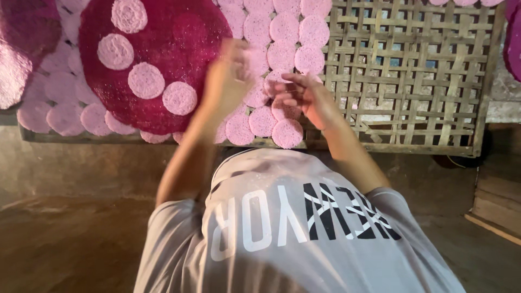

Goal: The person arranges pink circular foam discs onto a pink glittery circular base placed on a woven rack. They repeatedly pick up discs and place them in a pattern, then lift and reposition the base multiple times while continuing to add discs.

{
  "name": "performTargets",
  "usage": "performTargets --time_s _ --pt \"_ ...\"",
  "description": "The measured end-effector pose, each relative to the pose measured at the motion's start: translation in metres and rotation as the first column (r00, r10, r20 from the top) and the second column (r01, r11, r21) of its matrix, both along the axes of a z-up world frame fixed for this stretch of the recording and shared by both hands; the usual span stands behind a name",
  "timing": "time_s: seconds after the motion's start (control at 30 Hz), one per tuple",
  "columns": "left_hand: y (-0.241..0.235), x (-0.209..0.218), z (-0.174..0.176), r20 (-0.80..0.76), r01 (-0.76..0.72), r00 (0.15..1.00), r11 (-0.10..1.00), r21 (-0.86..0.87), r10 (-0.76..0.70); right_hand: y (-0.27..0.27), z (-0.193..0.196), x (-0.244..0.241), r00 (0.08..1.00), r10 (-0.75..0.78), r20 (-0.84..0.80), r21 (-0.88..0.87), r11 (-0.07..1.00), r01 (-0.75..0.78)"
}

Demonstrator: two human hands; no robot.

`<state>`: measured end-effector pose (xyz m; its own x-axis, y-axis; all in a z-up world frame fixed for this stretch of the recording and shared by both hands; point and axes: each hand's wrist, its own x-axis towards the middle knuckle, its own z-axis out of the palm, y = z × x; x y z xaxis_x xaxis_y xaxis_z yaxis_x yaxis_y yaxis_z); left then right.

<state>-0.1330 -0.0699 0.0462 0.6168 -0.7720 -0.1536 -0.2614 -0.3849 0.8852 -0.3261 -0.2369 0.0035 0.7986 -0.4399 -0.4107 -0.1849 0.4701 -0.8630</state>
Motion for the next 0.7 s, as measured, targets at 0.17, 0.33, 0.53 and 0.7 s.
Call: performTargets --time_s 0.17,0.33,0.53,0.7 --pt "-0.008 -0.055 0.013 0.294 0.128 0.952 0.982 -0.139 -0.082 -0.038 -0.009 -0.028 0.990 -0.074 0.120 -0.071 0.994 0.083" --pt "0.073 0.015 -0.047 0.715 -0.390 0.672 0.913 0.120 0.193 -0.048 -0.033 -0.079 0.999 0.038 -0.021 -0.313 0.949 -0.043" --pt "0.134 0.043 -0.093 0.699 -0.383 0.712 0.875 0.298 0.073 0.004 -0.039 -0.088 0.863 -0.039 -0.504 -0.705 0.596 -0.385" --pt "0.147 0.049 -0.090 0.676 -0.294 0.737 0.905 0.307 0.010 0.020 -0.017 -0.083 0.997 -0.026 -0.078 -0.980 0.186 -0.072"
